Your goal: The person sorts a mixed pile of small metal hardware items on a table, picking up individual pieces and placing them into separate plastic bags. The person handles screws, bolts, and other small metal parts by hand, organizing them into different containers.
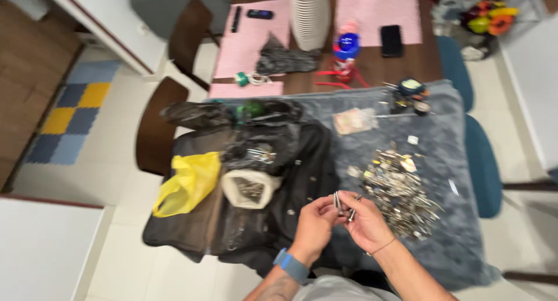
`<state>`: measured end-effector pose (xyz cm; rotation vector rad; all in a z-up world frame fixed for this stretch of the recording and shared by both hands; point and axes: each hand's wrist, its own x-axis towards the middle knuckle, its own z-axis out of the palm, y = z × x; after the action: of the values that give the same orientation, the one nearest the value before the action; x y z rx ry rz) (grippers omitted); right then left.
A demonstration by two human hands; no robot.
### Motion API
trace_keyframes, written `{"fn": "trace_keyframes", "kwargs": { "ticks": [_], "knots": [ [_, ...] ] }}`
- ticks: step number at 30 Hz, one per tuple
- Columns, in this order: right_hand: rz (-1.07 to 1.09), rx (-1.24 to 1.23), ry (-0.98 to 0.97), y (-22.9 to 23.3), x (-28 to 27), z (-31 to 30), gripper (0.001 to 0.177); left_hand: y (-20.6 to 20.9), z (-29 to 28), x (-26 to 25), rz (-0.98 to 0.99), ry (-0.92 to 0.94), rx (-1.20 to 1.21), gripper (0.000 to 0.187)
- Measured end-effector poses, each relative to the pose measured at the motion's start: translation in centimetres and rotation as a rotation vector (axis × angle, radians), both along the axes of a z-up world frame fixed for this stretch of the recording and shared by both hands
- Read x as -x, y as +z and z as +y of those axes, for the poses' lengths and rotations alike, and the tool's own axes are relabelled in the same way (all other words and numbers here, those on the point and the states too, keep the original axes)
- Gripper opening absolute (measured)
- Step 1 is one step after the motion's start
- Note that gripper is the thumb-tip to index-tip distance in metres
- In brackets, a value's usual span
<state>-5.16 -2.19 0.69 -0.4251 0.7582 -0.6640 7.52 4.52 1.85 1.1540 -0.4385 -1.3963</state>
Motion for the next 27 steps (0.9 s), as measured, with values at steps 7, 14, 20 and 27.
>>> {"fn": "trace_keyframes", "kwargs": {
  "ticks": [7,14,20,27],
  "knots": [
    [0.065,-0.105,-0.03,1.7,-11.3,0.3,0.016,7.2,2.3,-8.0,-0.498,0.045,0.016,0.035],
    [0.055,-0.128,-0.068,0.9,-20.8,-0.6,0.018,10.1,3.4,-20.0,-0.972,0.232,0.269,0.016],
    [0.741,0.653,0.252,-2.6,-28.2,-7.6,0.02,5.1,-0.7,-29.5,-1.308,0.314,0.195,0.029],
    [1.067,1.018,0.588,-3.2,-29.8,-8.2,0.03,-2.2,-3.6,-32.4,-1.137,0.025,-0.001,0.029]
  ]
}}
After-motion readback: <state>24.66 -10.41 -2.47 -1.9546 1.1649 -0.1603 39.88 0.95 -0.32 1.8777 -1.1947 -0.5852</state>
